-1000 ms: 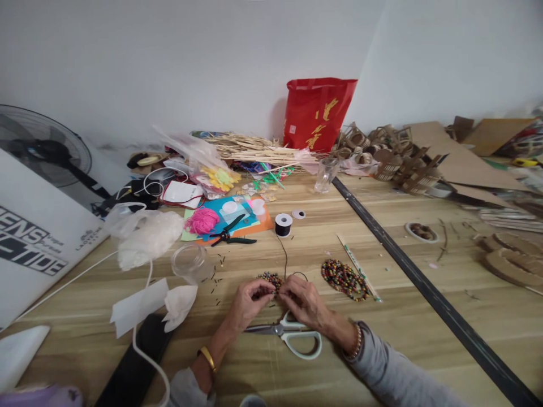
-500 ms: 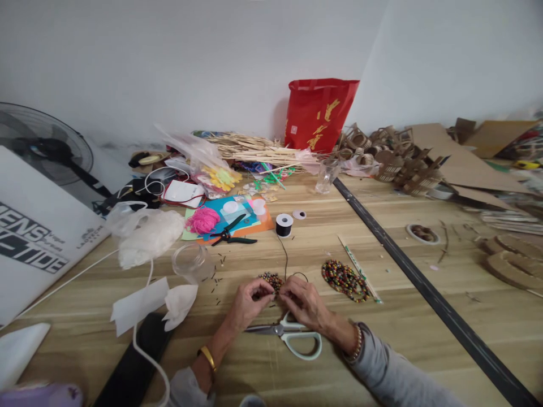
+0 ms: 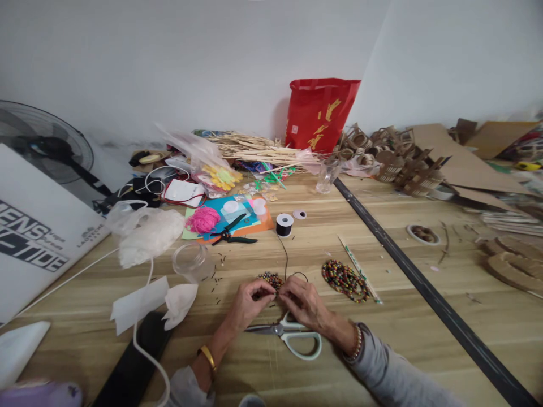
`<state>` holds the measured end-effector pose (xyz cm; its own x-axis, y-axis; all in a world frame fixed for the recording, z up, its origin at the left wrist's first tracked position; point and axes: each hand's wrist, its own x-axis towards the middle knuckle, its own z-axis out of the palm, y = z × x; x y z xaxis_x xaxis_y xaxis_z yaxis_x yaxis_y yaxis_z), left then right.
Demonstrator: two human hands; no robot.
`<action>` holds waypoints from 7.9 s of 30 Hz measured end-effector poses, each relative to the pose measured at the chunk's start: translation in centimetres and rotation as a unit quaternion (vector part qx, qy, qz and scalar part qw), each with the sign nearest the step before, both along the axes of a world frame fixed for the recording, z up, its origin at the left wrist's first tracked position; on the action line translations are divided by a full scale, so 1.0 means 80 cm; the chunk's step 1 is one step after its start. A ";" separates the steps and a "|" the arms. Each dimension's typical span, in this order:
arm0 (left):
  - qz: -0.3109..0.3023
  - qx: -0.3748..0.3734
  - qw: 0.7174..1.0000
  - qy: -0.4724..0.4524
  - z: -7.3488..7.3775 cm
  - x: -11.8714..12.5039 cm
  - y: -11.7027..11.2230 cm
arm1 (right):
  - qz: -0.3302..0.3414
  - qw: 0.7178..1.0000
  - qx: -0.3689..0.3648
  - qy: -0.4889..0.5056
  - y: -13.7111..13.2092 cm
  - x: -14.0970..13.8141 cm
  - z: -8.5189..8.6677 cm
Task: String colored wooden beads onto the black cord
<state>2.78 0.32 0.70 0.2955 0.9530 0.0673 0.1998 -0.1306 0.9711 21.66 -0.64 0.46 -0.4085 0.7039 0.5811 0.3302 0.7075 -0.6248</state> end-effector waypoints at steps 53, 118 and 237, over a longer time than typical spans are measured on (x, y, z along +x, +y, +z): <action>-0.021 0.030 0.999 -0.001 0.004 0.000 -0.001 | 0.013 1.000 -0.010 -0.010 0.000 0.000 -0.002; -0.015 0.150 0.988 0.036 0.011 0.000 0.000 | 0.003 1.000 0.006 -0.028 0.001 0.002 0.001; 0.024 0.061 0.998 0.003 0.002 0.006 0.006 | -0.031 0.999 -0.011 0.005 0.001 0.002 0.005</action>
<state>3.22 0.79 0.89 0.2511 0.9506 0.1826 0.2152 -0.2388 0.9469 21.82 -0.54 0.84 -0.3581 0.7404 0.5688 0.3662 0.6718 -0.6439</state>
